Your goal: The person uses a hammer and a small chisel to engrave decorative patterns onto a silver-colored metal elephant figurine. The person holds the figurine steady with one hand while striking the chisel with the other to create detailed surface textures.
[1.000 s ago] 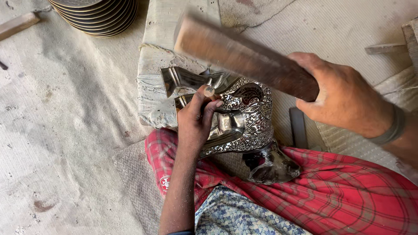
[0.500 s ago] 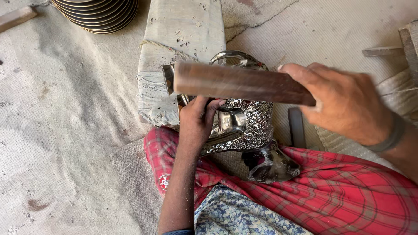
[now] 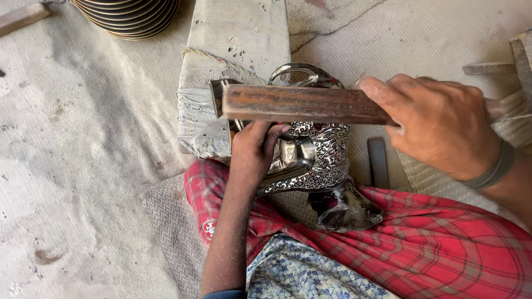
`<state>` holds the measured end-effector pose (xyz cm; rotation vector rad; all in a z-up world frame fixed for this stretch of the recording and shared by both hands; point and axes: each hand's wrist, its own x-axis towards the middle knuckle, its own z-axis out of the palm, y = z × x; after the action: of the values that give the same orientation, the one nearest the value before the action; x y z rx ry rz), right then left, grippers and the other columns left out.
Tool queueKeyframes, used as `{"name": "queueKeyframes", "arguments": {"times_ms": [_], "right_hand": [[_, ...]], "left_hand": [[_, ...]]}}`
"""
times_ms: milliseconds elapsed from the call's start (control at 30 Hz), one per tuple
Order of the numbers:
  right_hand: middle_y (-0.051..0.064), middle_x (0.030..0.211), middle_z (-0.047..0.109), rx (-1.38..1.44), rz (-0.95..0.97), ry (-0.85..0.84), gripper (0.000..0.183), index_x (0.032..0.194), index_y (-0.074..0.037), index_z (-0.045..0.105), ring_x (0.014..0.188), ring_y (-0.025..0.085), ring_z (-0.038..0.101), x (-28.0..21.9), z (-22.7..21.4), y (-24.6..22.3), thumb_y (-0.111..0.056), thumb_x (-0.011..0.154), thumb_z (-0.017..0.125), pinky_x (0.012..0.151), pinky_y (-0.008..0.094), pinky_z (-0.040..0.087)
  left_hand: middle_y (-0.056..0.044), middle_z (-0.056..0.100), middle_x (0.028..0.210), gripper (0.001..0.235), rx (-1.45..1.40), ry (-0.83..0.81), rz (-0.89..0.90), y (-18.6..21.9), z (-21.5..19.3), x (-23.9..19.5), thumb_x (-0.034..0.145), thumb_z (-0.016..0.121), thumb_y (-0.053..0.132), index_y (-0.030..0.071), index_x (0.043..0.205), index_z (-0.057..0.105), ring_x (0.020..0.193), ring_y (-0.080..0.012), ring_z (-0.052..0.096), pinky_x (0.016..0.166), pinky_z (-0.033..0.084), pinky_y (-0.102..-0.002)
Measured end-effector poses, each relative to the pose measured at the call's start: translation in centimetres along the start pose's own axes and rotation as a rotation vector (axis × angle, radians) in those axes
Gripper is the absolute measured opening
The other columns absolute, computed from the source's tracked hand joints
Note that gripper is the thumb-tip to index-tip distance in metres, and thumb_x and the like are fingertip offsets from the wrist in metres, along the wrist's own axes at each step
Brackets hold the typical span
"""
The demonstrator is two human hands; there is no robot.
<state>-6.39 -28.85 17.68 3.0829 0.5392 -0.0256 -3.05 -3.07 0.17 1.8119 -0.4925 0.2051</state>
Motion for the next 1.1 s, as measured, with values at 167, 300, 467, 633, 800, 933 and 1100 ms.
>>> {"name": "queueKeyframes", "arguments": {"times_ms": [167,300,467,633,800,933,1100], "right_hand": [[0.022,0.118,0.071,0.093,-0.145,0.170,0.076,0.140,0.000,0.051,0.091,0.031,0.074,0.4,0.8,0.2,-0.010,0.071,0.083,0.078,0.039,0.062],[0.010,0.101,0.072,0.362,-0.017,0.161,0.071,0.145,-0.004,0.050,0.086,0.023,0.074,1.2,1.1,0.3,-0.008,0.081,0.080,0.075,0.035,0.062],[0.007,0.101,0.072,0.310,-0.072,0.211,0.059,0.138,-0.011,0.054,0.087,0.022,0.074,2.2,1.7,0.5,-0.008,0.086,0.081,0.080,0.036,0.061],[0.020,0.126,0.065,0.314,-0.237,0.347,0.071,0.139,-0.001,0.049,0.110,0.034,0.069,2.7,0.6,0.2,-0.008,0.076,0.079,0.090,0.042,0.060],[0.014,0.129,0.070,0.118,-0.183,0.211,0.072,0.141,-0.007,0.057,0.102,0.029,0.074,1.8,0.4,-0.7,-0.009,0.074,0.083,0.083,0.038,0.062],[0.013,0.114,0.073,-0.014,-0.112,0.096,0.073,0.139,-0.008,0.059,0.089,0.030,0.074,1.3,0.7,-0.3,-0.010,0.072,0.086,0.077,0.040,0.062],[0.008,0.101,0.072,0.409,0.015,0.160,0.063,0.140,-0.006,0.053,0.086,0.020,0.072,0.5,0.8,0.2,-0.007,0.082,0.079,0.075,0.034,0.060]], "left_hand": [[-0.010,0.075,0.099,0.033,-0.018,0.000,-0.040,-0.1,0.0,-0.5,0.100,0.072,0.012,0.009,0.131,0.062,0.087,-0.0245,0.076,0.072,0.060,-0.036],[-0.010,0.076,0.101,0.035,-0.024,0.052,0.024,0.0,0.5,0.1,0.101,0.071,0.012,0.008,0.133,0.060,0.090,-0.0227,0.078,0.076,0.062,-0.034],[-0.010,0.077,0.099,0.035,0.013,0.070,0.004,-0.4,0.6,-0.5,0.099,0.074,0.014,0.010,0.132,0.062,0.087,-0.0215,0.078,0.074,0.061,-0.033],[-0.011,0.077,0.098,0.041,-0.019,0.056,-0.072,-0.4,0.6,-0.4,0.096,0.074,0.016,0.007,0.134,0.061,0.085,-0.0212,0.077,0.071,0.060,-0.032],[-0.011,0.077,0.096,0.031,-0.053,0.030,-0.086,-0.2,0.3,-0.4,0.098,0.076,0.014,0.008,0.126,0.063,0.087,-0.0216,0.078,0.074,0.060,-0.032],[-0.010,0.078,0.098,0.026,-0.049,0.033,-0.076,-0.2,0.2,-0.7,0.099,0.078,0.011,0.009,0.121,0.064,0.088,-0.0197,0.078,0.074,0.060,-0.032],[-0.012,0.076,0.103,0.036,-0.105,0.077,0.007,-0.2,0.4,-0.9,0.099,0.073,0.006,0.005,0.133,0.060,0.094,-0.0201,0.078,0.077,0.061,-0.031]]}}
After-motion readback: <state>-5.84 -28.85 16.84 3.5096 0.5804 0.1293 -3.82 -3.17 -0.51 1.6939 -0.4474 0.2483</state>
